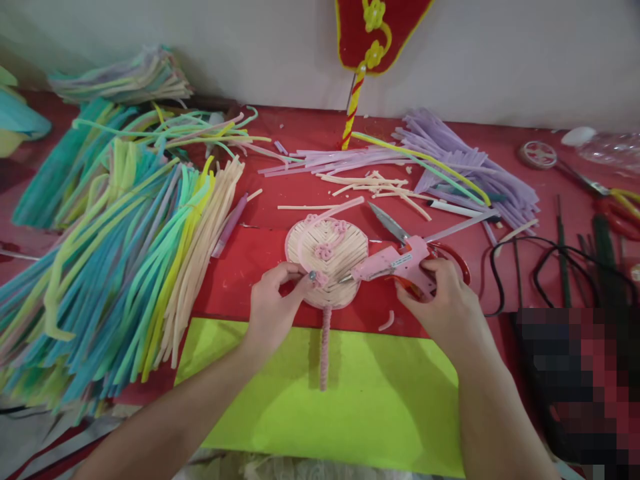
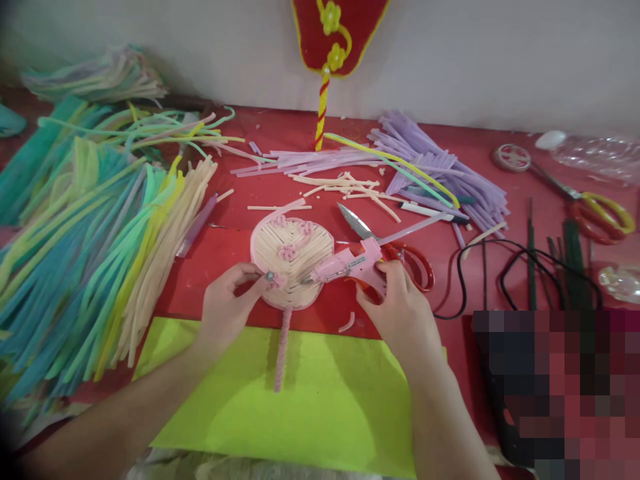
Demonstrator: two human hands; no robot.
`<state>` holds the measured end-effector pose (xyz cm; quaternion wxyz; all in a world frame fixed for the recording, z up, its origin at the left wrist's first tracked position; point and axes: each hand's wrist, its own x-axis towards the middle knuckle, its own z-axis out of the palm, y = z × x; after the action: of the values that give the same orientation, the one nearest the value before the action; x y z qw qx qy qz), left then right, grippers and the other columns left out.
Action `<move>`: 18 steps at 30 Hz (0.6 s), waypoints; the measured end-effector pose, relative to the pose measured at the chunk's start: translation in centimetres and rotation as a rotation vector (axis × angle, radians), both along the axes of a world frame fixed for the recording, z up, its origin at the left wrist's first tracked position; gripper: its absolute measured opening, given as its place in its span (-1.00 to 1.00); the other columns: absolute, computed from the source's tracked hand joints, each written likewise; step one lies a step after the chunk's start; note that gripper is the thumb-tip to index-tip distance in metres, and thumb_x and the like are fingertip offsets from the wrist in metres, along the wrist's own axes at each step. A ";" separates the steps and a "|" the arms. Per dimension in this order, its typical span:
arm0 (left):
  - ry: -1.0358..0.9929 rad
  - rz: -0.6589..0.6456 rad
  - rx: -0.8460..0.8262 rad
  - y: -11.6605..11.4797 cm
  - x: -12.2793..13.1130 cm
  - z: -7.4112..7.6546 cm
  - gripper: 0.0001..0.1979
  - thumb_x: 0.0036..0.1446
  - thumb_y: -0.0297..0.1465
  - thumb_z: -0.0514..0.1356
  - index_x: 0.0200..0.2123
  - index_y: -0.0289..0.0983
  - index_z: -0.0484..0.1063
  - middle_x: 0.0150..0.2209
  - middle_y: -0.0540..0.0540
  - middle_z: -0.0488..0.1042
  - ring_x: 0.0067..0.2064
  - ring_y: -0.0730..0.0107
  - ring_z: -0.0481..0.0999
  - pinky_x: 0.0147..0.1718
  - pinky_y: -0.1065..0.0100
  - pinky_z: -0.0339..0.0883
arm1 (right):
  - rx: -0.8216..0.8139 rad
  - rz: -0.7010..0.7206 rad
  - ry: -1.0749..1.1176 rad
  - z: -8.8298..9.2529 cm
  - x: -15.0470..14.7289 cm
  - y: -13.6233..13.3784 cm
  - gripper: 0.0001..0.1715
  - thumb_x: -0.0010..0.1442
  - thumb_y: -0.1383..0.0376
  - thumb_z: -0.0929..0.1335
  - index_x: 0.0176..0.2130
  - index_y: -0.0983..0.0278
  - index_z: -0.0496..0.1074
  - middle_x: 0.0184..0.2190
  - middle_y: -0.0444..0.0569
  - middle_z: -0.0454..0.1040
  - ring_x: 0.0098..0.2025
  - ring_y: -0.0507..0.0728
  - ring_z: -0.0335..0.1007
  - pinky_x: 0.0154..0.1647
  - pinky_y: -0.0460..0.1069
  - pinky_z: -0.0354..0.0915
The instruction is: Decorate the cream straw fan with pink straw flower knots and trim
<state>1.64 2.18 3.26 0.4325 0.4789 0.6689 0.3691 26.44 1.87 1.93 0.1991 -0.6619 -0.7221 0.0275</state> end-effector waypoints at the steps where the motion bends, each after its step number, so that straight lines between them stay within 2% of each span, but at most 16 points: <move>1: 0.001 0.002 0.000 0.0 0.0 0.0 -0.91 -0.02 -0.32 0.25 -0.44 -0.21 0.44 -0.40 -0.01 0.53 -0.31 0.36 0.51 -0.30 0.39 0.37 | -0.005 -0.003 -0.001 0.0 0.1 0.0 -0.65 0.12 0.06 0.27 -0.17 0.20 0.21 -0.27 0.03 0.43 -0.34 0.21 0.42 -0.46 0.02 0.24; 13: -0.014 -0.002 -0.005 0.0 -0.1 0.0 -0.93 -0.01 -0.34 0.24 -0.44 -0.21 0.43 -0.42 0.01 0.52 -0.33 0.38 0.50 -0.31 0.42 0.37 | -0.010 -0.019 0.034 0.3 0.0 0.1 -0.69 0.11 0.06 0.26 -0.21 0.19 0.21 -0.27 0.02 0.45 -0.35 0.19 0.44 -0.44 0.02 0.27; 18: -0.005 -0.004 0.002 0.0 -0.1 -0.1 -0.93 0.00 -0.34 0.24 -0.44 -0.20 0.43 -0.41 0.02 0.52 -0.33 0.40 0.50 -0.31 0.43 0.37 | -0.008 -0.002 0.015 -0.3 0.9 0.3 -0.62 0.02 0.06 0.34 -0.22 0.18 0.22 -0.30 0.00 0.45 -0.39 0.17 0.43 -0.50 -0.01 0.26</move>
<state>1.54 2.20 3.16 0.4345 0.4798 0.6662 0.3704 27.37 2.14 1.65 0.2015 -0.6631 -0.7200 0.0352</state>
